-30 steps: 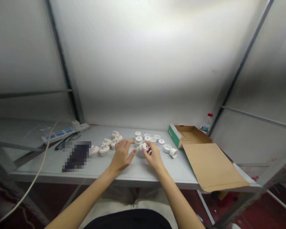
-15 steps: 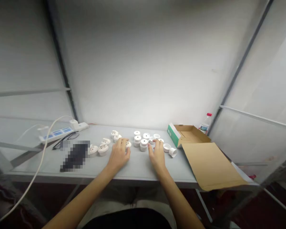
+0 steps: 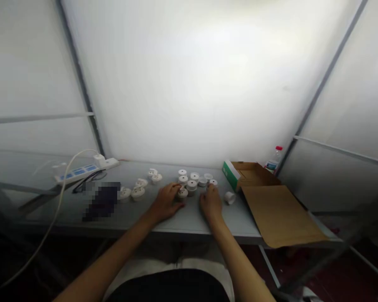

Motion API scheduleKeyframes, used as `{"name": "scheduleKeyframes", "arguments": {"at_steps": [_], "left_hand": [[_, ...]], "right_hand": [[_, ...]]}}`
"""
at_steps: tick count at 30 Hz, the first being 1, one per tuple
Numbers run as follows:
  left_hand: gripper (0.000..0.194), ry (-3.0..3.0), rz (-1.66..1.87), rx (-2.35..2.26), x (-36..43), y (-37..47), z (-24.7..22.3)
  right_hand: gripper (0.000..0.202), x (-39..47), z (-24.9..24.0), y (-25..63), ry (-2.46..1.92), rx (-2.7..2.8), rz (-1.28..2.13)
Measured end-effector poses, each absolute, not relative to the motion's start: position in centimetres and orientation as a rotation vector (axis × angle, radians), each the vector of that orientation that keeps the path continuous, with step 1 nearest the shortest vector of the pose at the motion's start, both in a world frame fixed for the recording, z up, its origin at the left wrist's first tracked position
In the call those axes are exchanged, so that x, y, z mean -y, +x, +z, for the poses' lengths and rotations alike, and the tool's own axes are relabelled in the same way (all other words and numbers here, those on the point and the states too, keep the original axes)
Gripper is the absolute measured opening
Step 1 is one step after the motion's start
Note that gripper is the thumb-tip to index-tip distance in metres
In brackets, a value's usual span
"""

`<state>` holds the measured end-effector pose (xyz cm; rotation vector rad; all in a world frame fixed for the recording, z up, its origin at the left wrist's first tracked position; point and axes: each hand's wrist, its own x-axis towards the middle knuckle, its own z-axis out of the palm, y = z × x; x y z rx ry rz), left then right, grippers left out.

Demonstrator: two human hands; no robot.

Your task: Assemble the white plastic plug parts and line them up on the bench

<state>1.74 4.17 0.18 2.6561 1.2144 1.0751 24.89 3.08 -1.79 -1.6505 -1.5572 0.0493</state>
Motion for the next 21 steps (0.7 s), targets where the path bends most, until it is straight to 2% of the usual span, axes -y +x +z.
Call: {"name": "scheduleKeyframes", "arguments": {"at_steps": [3, 6, 12, 21], "left_hand": [[0.042, 2.624, 1.035, -1.230, -4.3, 1.8, -0.1], [0.035, 2.606, 1.016, -1.227, -4.2, 1.9, 0.1], [0.035, 2.491, 1.025, -1.209, -4.3, 2.1, 0.1], [0.038, 2.419, 1.185, -1.066, -4.5, 1.8, 0.0]], "right_hand": [[0.029, -3.2, -1.3, 24.6, -1.469, 1.592, 0.039], [0.025, -3.4, -0.9, 24.1, -1.295, 1.629, 0.053], [0.040, -3.7, -1.4, 23.5, -1.087, 1.717, 0.143], [0.061, -4.1, -1.9, 23.8, -1.039, 1.795, 0.317]]}}
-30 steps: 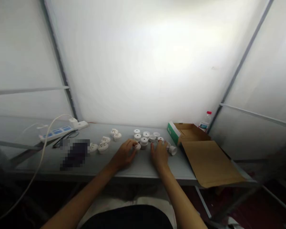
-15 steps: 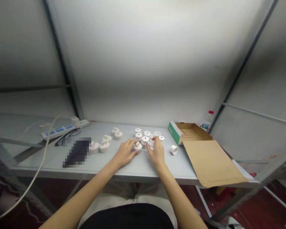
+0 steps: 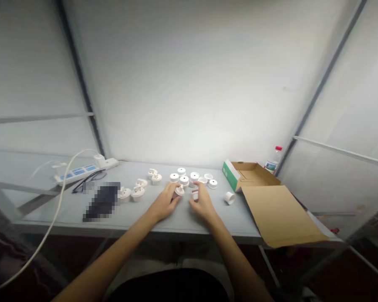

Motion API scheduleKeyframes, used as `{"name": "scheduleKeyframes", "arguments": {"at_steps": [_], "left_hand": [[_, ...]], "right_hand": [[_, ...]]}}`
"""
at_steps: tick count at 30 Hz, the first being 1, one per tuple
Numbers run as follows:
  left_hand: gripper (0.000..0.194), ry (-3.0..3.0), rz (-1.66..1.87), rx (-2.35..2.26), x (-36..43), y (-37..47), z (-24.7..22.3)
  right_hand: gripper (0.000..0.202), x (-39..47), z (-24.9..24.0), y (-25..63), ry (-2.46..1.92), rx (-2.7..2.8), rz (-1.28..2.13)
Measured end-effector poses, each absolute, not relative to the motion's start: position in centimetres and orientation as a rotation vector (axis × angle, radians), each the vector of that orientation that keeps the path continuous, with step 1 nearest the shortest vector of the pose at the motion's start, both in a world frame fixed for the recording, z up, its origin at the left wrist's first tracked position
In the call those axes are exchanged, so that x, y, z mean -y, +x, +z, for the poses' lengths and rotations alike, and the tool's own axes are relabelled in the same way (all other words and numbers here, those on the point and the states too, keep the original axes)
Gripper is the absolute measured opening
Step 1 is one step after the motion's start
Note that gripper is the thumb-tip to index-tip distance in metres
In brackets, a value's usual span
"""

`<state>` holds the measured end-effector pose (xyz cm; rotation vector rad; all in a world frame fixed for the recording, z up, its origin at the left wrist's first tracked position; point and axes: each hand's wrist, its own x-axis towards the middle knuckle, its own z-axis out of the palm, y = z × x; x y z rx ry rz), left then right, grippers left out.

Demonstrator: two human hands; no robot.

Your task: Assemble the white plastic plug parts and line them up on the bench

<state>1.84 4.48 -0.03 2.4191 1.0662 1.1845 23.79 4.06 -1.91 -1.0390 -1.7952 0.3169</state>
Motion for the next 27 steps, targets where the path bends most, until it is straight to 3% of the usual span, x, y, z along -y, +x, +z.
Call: {"name": "scheduleKeyframes", "arguments": {"at_steps": [14, 27], "left_hand": [[0.056, 2.407, 1.214, -1.070, -5.2, 1.8, -0.4], [0.041, 2.473, 1.190, -1.005, -4.4, 1.7, 0.6]], "right_hand": [[0.051, -4.9, -2.3, 23.8, -1.097, 1.543, 0.395], [0.023, -3.9, -1.1, 23.9, -1.086, 1.569, 0.443]]}}
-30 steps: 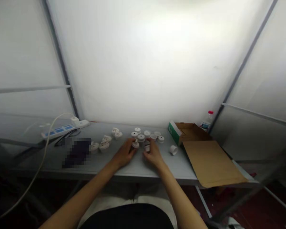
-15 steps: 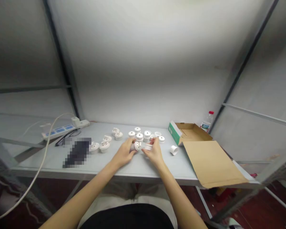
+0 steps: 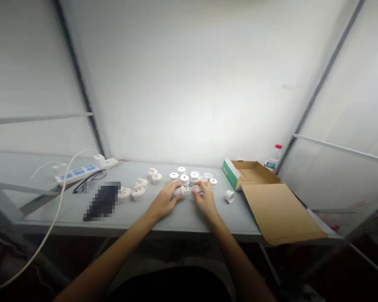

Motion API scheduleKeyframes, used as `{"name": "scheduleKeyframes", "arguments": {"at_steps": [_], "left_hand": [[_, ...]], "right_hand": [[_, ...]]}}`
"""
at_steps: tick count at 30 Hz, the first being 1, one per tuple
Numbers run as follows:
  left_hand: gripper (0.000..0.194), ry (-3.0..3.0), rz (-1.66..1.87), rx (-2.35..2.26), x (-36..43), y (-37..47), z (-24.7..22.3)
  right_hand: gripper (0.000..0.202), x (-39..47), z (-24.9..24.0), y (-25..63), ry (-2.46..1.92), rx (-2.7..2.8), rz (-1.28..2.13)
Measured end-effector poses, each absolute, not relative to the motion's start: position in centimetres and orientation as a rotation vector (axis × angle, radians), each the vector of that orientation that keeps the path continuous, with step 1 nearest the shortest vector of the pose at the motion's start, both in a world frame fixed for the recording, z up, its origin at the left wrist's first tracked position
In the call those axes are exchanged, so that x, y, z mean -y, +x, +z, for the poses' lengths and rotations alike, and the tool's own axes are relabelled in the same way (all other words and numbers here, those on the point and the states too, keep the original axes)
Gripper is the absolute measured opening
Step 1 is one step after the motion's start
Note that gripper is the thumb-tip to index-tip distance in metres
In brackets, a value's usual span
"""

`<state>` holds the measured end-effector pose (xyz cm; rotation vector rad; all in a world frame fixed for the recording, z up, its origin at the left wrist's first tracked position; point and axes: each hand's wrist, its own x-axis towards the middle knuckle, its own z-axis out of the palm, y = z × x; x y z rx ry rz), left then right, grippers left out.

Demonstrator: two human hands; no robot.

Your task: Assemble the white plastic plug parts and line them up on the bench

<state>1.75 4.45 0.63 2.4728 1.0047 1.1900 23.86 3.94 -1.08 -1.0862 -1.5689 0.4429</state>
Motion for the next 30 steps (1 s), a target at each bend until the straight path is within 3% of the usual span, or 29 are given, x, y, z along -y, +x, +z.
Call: {"name": "scheduleKeyframes", "arguments": {"at_steps": [6, 30], "left_hand": [[0.043, 2.488, 1.213, -0.981, -4.6, 1.7, 0.7], [0.045, 2.550, 1.227, -0.766, -4.0, 1.4, 1.6]], "right_hand": [[0.047, -4.8, -2.1, 23.6, -0.989, 1.516, 0.613], [0.039, -3.3, 0.1, 23.7, -0.848, 1.609, 0.882]]}}
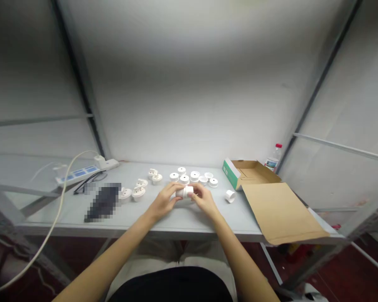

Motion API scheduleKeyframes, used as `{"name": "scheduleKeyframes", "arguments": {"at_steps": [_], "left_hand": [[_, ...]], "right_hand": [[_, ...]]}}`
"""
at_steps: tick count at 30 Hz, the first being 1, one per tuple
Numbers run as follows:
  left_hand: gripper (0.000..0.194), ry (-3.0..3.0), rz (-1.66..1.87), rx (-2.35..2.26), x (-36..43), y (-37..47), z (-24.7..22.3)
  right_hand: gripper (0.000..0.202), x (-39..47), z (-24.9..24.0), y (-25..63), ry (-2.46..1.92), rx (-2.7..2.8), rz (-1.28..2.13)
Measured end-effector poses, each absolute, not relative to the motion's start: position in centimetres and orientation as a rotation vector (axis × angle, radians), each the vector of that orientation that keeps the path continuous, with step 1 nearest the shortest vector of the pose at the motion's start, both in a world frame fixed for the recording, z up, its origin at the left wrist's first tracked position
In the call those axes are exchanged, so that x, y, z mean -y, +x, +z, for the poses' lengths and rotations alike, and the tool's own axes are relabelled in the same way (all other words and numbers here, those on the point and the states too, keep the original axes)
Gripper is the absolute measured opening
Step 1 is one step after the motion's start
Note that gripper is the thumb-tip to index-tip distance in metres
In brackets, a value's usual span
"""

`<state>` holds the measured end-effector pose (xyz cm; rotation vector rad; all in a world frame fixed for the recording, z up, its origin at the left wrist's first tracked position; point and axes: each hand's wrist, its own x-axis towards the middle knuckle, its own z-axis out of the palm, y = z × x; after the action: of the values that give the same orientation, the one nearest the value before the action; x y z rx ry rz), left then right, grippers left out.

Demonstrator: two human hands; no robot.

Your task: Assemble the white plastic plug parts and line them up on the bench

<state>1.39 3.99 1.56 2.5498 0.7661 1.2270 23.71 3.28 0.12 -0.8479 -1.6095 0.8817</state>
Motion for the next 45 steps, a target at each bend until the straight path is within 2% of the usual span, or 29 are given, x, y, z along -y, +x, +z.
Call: {"name": "scheduleKeyframes", "arguments": {"at_steps": [10, 21, 27, 29, 35, 38, 45], "left_hand": [[0.043, 2.606, 1.208, -0.722, -3.2, 1.5, 1.9], [0.037, 2.640, 1.180, -0.646, -3.0, 1.5, 2.0], [0.040, 2.617, 1.197, -0.687, -3.0, 1.9, 1.9], [0.040, 2.592, 1.223, -0.734, -3.1, 1.9, 1.8], [0.038, 2.542, 1.269, -0.810, -3.5, 1.8, 1.7], [0.040, 2.573, 1.246, -0.761, -3.4, 1.6, 1.7], [0.041, 2.656, 1.227, -0.689, -3.2, 1.7, 1.7]], "right_hand": [[0.057, -3.3, -0.6, 23.7, -1.030, 1.539, 1.026], [0.067, -3.0, -0.4, 23.6, -1.128, 1.540, 1.008], [0.083, -3.4, -1.0, 23.9, -1.148, 1.528, 0.978], [0.082, -3.6, -0.9, 24.0, -1.122, 1.524, 0.983], [0.063, -3.3, 0.1, 24.2, -0.895, 1.593, 0.980], [0.050, -3.3, 0.1, 24.3, -0.922, 1.597, 0.989], [0.073, -3.4, -0.8, 24.2, -1.014, 1.591, 1.040]]}}
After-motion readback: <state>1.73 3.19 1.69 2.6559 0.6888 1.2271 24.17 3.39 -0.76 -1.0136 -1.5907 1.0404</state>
